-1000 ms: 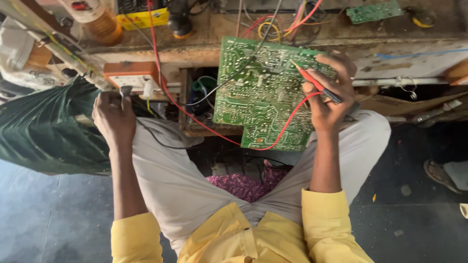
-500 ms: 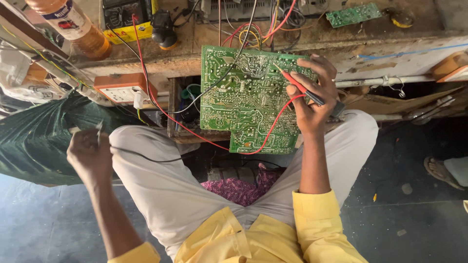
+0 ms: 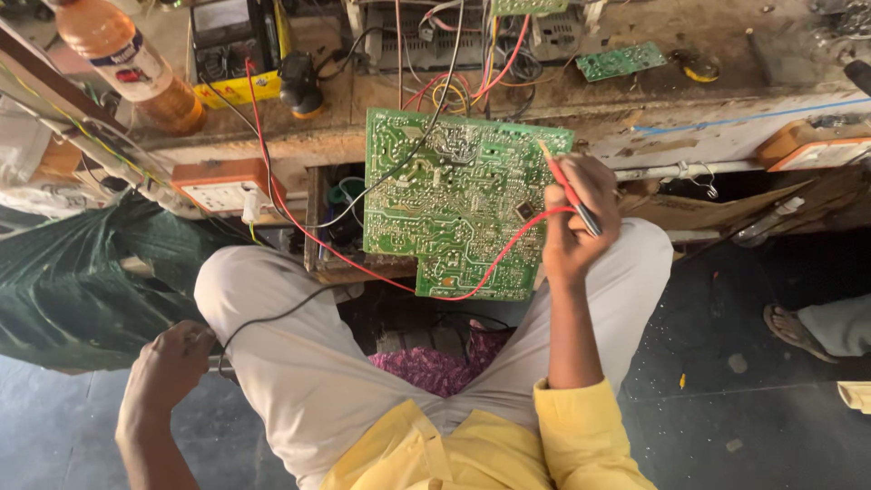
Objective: The person sits on the floor holding a large green circuit board and probes its components with multimeter test leads, repositioning the probes across different points on the board. They then set the board down and pick up another board, turning it to view its underside.
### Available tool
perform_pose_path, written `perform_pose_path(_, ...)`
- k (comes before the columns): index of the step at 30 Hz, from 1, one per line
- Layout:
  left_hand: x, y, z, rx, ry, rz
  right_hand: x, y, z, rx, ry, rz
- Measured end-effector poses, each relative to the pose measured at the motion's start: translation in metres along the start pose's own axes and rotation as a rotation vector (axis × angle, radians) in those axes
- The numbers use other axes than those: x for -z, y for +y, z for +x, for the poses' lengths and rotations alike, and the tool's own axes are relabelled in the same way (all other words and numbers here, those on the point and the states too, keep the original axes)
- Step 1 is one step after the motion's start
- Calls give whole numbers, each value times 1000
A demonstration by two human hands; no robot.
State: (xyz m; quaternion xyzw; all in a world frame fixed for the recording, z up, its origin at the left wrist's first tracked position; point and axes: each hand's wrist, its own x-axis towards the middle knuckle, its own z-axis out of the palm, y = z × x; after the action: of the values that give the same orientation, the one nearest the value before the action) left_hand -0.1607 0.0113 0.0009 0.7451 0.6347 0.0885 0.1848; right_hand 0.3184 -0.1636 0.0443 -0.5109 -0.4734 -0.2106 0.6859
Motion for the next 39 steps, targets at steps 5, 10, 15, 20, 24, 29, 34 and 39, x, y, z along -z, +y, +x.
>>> perform_pose_path(5,-9,9,-3,-106,173,9,31,-1,-30,-40,9,-87)
perform_pose_path(10,-37,30,-7,-125,390,-221,78,-2,-63,-1,-213,-272)
perform_pose_path(15,-86,42,-29,-242,532,-423,128,-3,-108,-1,-326,-459)
perform_pose_path(20,-132,21,-55,-236,362,-539,164,-11,-168,-188,-404,-651)
perform_pose_path(24,-143,-3,-76,-208,271,-448,168,-20,-181,-341,-373,-616)
perform_pose_path(29,-133,-22,-119,58,54,-727,158,-25,-173,-539,-317,-557)
perform_pose_path(34,-150,-35,-145,-44,-109,-453,147,-12,-205,-1003,-240,-401)
perform_pose_path(39,-159,-46,-159,40,-187,-349,125,-12,-224,-1547,-696,-481)
